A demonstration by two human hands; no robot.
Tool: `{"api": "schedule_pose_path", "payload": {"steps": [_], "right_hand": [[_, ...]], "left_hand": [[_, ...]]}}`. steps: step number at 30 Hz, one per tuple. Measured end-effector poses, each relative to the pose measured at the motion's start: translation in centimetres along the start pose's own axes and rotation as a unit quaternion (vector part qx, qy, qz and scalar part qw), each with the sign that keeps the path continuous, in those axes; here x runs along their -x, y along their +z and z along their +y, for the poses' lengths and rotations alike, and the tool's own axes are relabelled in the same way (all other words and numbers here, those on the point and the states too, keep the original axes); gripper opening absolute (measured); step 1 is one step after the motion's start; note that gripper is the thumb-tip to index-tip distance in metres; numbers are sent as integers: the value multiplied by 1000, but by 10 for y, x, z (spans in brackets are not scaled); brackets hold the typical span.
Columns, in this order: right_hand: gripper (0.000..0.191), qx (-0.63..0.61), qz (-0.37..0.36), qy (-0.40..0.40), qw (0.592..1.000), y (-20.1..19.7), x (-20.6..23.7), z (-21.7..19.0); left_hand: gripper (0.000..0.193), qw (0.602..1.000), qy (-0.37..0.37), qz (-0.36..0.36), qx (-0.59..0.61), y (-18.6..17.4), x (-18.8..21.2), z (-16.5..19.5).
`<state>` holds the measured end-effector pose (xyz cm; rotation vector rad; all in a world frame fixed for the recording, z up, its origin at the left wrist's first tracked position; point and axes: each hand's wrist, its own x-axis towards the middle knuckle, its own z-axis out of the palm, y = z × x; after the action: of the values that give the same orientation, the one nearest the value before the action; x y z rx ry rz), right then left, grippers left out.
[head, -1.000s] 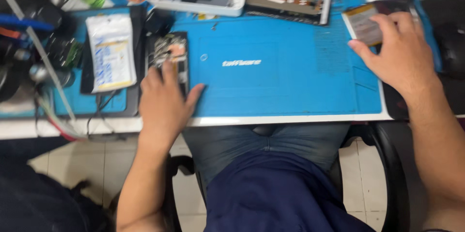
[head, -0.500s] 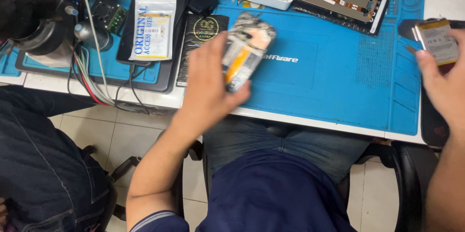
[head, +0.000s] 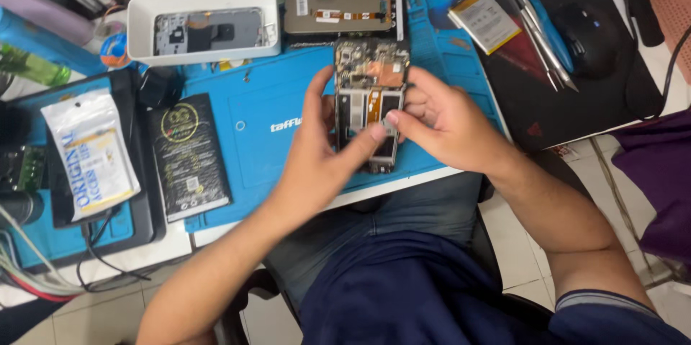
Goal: The person pries the screen assembly off a disassembled smartphone using a metal pry bar, working the tool around the edge of the display. They then lift the frame, peel adhesive, and continue prying the midframe apart on the repair mat.
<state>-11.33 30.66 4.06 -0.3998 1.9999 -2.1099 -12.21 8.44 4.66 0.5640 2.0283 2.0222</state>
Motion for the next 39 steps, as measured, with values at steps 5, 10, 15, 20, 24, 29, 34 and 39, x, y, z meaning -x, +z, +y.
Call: {"api": "schedule_pose_path", "payload": {"steps": [5, 10, 15, 20, 24, 29, 34, 39], "right_hand": [[45, 141, -2, 7, 990, -32, -6, -24], [22, 641, 229, -41, 732, -111, 5, -42], [26, 602, 235, -14, 763, -151, -3, -17], [21, 508, 257, -34, 821, -147, -8, -13], [20, 456, 252, -31, 853, -130, -3, -17], [18, 504, 216, -77, 833, -117, 8, -26], [17, 505, 205, -88, 834, -96, 10, -38], [43, 509, 133, -191, 829, -56, -7, -45]], "left_hand": [[40, 980, -66, -30, 188, -10, -48, -25], [36, 982, -9, -30, 188, -15, -41, -37], [34, 974, 16, -46, 223, -15, -43, -41], [32, 969, 9, -52, 242, -15, -44, -37], [35, 971, -15, -54, 234, -16, -42, -35], [36, 970, -10, -71, 234, -17, -40, -34], [38, 973, -23, -71, 220, -16, -39, -35], [37, 977, -39, -73, 194, -11, -39, -37]]}}
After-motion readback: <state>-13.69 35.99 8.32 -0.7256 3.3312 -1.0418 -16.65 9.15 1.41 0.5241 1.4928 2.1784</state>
